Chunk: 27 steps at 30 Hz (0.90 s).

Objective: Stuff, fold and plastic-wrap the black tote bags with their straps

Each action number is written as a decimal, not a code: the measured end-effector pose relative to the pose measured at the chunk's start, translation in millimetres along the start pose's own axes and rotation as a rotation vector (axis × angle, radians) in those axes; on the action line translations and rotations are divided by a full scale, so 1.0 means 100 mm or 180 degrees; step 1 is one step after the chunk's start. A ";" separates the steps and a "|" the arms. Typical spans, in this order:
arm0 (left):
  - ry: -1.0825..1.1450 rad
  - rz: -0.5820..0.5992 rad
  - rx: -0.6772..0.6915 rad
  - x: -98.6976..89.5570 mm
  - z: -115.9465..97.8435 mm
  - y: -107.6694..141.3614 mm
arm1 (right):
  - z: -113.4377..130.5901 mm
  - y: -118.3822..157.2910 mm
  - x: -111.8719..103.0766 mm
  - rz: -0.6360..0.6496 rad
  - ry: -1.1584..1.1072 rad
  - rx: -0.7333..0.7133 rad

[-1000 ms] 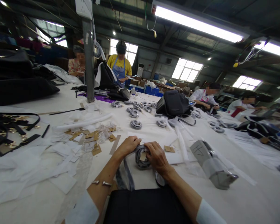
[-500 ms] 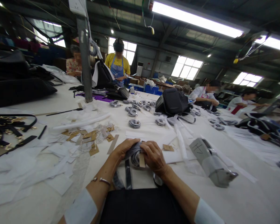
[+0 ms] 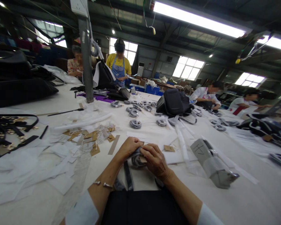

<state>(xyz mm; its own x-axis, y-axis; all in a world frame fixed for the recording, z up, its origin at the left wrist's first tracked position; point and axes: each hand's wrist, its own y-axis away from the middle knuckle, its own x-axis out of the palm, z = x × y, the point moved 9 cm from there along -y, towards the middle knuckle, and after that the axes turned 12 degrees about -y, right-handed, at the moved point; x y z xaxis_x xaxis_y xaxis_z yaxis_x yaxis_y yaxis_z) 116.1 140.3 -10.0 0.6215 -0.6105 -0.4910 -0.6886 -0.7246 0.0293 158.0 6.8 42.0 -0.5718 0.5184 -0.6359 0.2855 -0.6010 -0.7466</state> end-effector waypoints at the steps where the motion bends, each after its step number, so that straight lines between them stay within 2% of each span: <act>1: -0.0242 -0.0157 0.0045 -0.03 -0.04 0.00 | -0.01 0.01 0.00 0.0001 -0.0054 0.0028; 6: -0.0946 -0.0707 0.0152 -0.11 -0.18 0.05 | -0.15 -0.01 -0.07 -0.0316 -0.0457 0.0438; 9: -0.1236 -0.0963 0.0374 -0.12 -0.28 0.11 | -0.34 -0.04 -0.10 -0.0528 -0.0767 0.1023; 13: -0.1083 -0.1104 0.0774 -0.10 -0.40 0.15 | -0.62 -0.04 -0.10 -0.0553 -0.1249 0.1918; 18: -0.0754 -0.0917 0.0968 -0.05 -0.44 0.14 | -0.83 0.11 -0.02 -0.0637 -0.2305 0.2953; 22: -0.0641 -0.0640 0.1065 0.00 -0.48 0.14 | -0.88 0.21 -0.01 -0.0763 -0.2835 0.3363; 24: -0.0574 -0.0472 0.1126 0.04 -0.52 0.15 | -0.87 0.24 0.03 -0.0647 -0.3150 0.3548; 27: -0.0470 -0.0230 0.1157 0.07 -0.56 0.17 | -0.83 0.26 0.10 -0.0244 -0.3388 0.3788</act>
<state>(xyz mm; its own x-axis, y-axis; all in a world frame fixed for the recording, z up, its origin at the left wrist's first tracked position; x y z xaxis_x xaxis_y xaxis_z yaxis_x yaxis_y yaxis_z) 130.1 105.4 36.0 0.6311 -0.4902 -0.6011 -0.7487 -0.5875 -0.3069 223.4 46.9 0.3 -0.9528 0.2332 0.1945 -0.2115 -0.9692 0.1259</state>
